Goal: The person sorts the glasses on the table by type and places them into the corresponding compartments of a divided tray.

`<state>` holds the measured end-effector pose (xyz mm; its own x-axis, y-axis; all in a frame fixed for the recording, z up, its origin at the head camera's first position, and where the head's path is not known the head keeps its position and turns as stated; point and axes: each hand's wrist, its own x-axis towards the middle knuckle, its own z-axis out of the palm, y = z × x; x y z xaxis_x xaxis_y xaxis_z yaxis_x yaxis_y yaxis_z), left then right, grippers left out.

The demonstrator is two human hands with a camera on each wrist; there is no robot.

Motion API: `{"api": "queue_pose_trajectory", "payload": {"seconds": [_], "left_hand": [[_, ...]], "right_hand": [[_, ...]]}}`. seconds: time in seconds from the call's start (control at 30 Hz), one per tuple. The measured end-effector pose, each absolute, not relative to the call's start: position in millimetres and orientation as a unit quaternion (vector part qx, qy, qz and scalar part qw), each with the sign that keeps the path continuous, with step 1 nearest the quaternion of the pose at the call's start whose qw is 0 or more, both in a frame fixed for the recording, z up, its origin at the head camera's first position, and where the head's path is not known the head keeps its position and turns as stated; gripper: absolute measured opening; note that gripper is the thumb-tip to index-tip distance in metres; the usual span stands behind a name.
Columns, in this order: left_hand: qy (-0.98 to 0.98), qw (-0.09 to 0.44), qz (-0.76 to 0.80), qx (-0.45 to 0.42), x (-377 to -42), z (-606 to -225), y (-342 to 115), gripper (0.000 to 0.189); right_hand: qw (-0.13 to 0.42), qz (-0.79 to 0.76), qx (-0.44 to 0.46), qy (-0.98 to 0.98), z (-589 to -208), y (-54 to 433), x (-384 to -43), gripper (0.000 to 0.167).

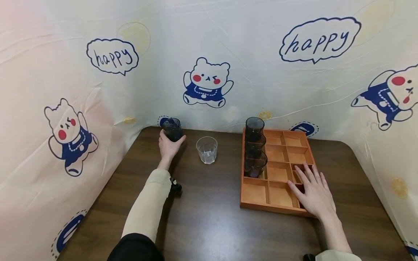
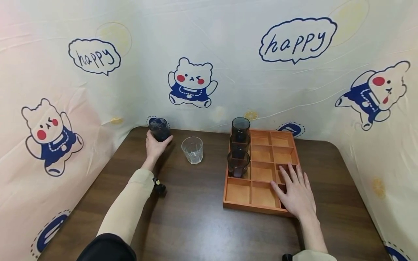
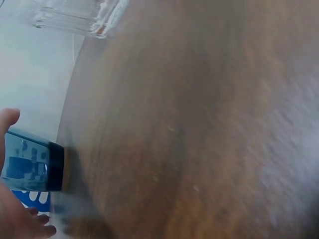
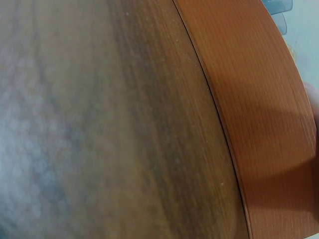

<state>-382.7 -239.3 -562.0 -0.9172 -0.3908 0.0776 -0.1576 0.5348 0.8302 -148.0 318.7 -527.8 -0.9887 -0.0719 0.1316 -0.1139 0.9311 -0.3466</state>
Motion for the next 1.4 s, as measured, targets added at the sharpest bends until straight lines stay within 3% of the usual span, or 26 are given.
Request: {"api": "queue_pose_trajectory", "payload": {"seconds": [0.2, 0.37, 0.53, 0.77, 1.27, 1.4], "left_hand": [[-0.858, 0.134, -0.470, 0.159, -415, -594, -255, 0.139], [-0.846, 0.161, -0.485, 0.152, -421, -600, -258, 0.125], [-0.838, 0.195, -0.488, 0.148, -405, -577, -244, 0.103], [-0.811, 0.208, -0.528, 0.140, -366, -530, -219, 0.089], [-0.814, 0.219, -0.518, 0.148, -376, -561, -235, 0.094], [-0.815, 0.235, -0.513, 0.134, -356, -544, -225, 0.086]], "right_hand": [[0.058, 0.181, 0.047, -0.981, -529, 319, -147, 0.079], [0.056, 0.180, 0.043, -0.981, -528, 319, -148, 0.080], [0.051, 0.180, 0.042, -0.981, -527, 319, -149, 0.081], [0.052, 0.178, 0.042, -0.982, -526, 319, -149, 0.081], [0.051, 0.184, 0.045, -0.981, -525, 318, -147, 0.081], [0.050, 0.184, 0.046, -0.981, -525, 318, -146, 0.081]]}}
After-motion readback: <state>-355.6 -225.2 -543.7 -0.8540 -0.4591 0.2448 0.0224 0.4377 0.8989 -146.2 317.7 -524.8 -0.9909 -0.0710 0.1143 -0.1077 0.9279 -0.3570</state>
